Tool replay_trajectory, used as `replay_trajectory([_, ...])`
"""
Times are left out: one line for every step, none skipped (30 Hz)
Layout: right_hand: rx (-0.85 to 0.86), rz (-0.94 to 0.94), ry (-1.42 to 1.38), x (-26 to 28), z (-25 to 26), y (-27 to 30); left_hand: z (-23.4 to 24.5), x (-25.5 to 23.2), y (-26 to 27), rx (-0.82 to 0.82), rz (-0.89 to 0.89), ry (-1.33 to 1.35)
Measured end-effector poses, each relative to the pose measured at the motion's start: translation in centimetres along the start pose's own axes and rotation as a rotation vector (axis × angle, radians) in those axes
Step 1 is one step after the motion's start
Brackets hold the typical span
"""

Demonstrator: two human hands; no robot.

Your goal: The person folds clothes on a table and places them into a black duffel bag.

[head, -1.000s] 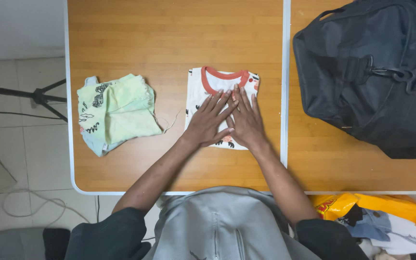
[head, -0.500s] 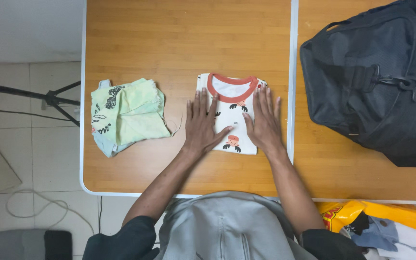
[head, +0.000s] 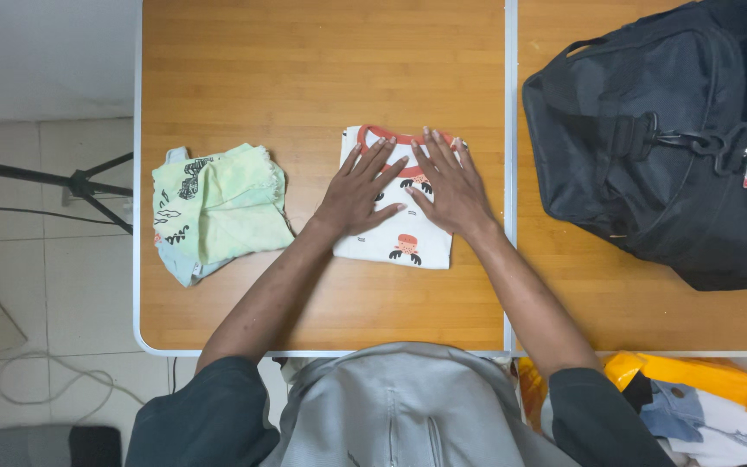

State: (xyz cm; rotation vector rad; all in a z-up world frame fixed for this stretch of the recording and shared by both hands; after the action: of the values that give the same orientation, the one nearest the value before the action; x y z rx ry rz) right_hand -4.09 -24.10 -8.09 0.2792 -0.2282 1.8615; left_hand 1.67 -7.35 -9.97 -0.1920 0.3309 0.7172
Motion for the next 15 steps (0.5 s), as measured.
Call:
replay_trajectory([-0.003, 0.002, 0.0, -0.1, 0.1, -0.1, 0.1, 0.1, 0.0, -0.002, 0.0, -0.003])
replay_trajectory([0.0, -0.044, -0.001, -0.5, 0.2, -0.2, 0.3, 0.3, 0.1, -0.016, 0.025, 0.015])
replay_trajectory([0.004, -0.09, -0.001, -0.9, 0.2, -0.2, 0.4, 0.5, 0.2, -0.031, 0.049, 0.033])
replay_trajectory([-0.001, -0.091, 0.002, -1.1, 0.2, -0.1, 0.4, 0.5, 0.3, -0.034, 0.045, 0.031])
replay_trajectory([-0.022, -0.107, -0.013, -1.3, 0.0, 0.2, 0.3, 0.7, 0.4, -0.032, 0.066, 0.037])
replay_trajectory([-0.045, -0.122, -0.025, -1.6, -0.1, 0.4, 0.1, 0.8, 0.3, -0.032, 0.086, 0.043])
replay_trajectory([-0.051, -0.123, -0.019, -1.8, -0.4, 0.6, -0.1, 0.7, 0.4, -0.039, 0.081, 0.041])
replay_trajectory([-0.096, -0.14, -0.033, -2.0, -0.6, 0.7, -0.1, 0.8, 0.3, -0.057, 0.087, 0.033])
replay_trajectory([-0.14, -0.158, -0.046, -2.1, -0.7, 0.9, -0.1, 0.8, 0.4, -0.075, 0.093, 0.026])
replay_trajectory([-0.161, -0.155, -0.032, -2.1, -0.7, 0.9, 0.0, 0.7, 0.2, -0.094, 0.079, 0.017])
replay_trajectory([-0.209, -0.166, -0.045, -2.0, -0.6, 1.3, 0.2, 0.6, 0.3, -0.095, 0.088, 0.034])
replay_trajectory([-0.258, -0.177, -0.058, -1.8, -0.3, 1.8, 0.4, 0.4, 0.5, -0.095, 0.097, 0.052])
replay_trajectory([-0.278, -0.173, -0.044, -1.7, 0.0, 1.9, 0.7, -0.1, 0.6, -0.114, 0.083, 0.043])
replay_trajectory([-0.265, -0.171, -0.049, -1.2, 0.0, 2.2, 0.8, -0.5, 0.9, -0.105, 0.091, 0.057])
replay_trajectory([-0.251, -0.169, -0.053, -0.7, 0.1, 2.2, 1.1, -1.0, 1.0, -0.095, 0.099, 0.072])
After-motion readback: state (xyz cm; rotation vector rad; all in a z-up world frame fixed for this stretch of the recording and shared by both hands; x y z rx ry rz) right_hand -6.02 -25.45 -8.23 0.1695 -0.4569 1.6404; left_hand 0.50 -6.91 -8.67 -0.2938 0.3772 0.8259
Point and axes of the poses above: each hand's wrist, its own y-axis away from the middle knuckle, its own z-axis out of the back of the hand, x = y × z, the point moved 5 cm from there along -y, towards the middle knuckle, and after that the axes turned 11 degrees about z, right-handed, at the moved point
